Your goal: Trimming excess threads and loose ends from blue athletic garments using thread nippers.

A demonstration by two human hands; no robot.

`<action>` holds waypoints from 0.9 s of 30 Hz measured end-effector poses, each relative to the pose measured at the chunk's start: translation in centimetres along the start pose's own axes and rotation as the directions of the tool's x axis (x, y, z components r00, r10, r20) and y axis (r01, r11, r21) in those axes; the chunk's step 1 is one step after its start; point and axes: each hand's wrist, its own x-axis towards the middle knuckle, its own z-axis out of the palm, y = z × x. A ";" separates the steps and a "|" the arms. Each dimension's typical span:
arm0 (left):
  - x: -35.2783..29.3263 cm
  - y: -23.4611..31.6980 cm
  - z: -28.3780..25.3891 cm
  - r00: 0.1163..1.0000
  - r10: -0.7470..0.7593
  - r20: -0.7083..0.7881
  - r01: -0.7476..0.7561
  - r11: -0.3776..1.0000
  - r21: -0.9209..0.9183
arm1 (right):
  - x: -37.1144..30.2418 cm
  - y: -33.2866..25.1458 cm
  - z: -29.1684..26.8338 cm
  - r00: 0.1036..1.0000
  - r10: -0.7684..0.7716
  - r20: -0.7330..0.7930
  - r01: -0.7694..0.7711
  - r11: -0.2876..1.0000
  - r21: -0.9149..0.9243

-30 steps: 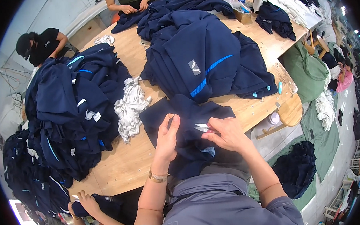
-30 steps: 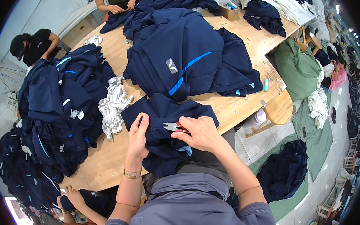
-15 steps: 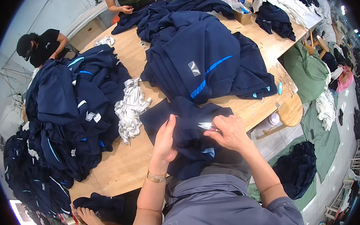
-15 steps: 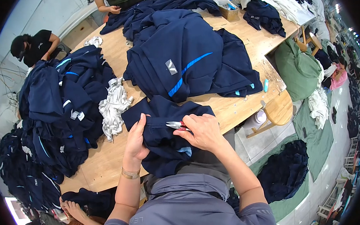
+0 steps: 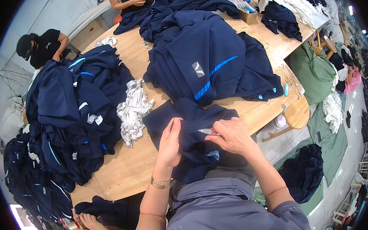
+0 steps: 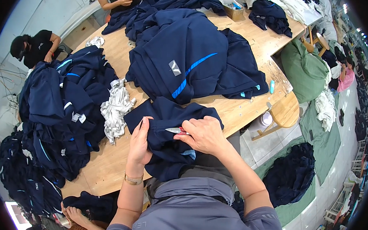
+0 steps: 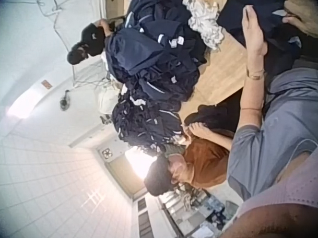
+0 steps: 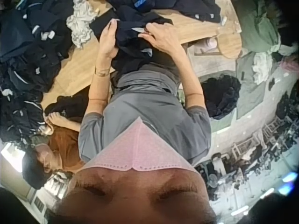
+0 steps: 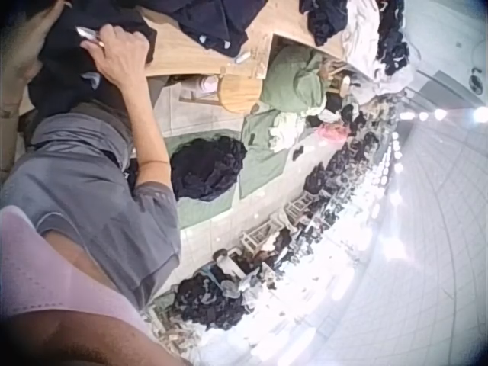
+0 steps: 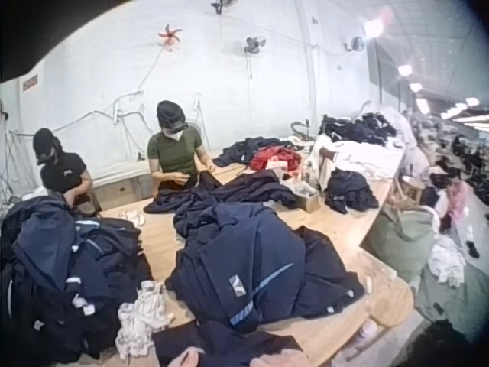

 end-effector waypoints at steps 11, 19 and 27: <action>-0.2 -0.5 0.0 0.986 0.166 0.008 -0.165 0.969 0.184 | -0.2 -0.1 -0.2 0.998 0.062 -0.002 -0.062 0.998 0.001; -0.5 -0.3 0.3 0.970 0.234 0.057 -0.241 0.926 0.291 | 0.3 -0.1 -0.1 0.996 -0.021 -0.088 0.018 0.999 -0.029; -0.1 0.3 0.1 0.996 -0.049 0.071 0.056 0.992 -0.112 | -0.2 0.6 -0.2 0.987 0.120 -0.105 -0.108 0.988 0.113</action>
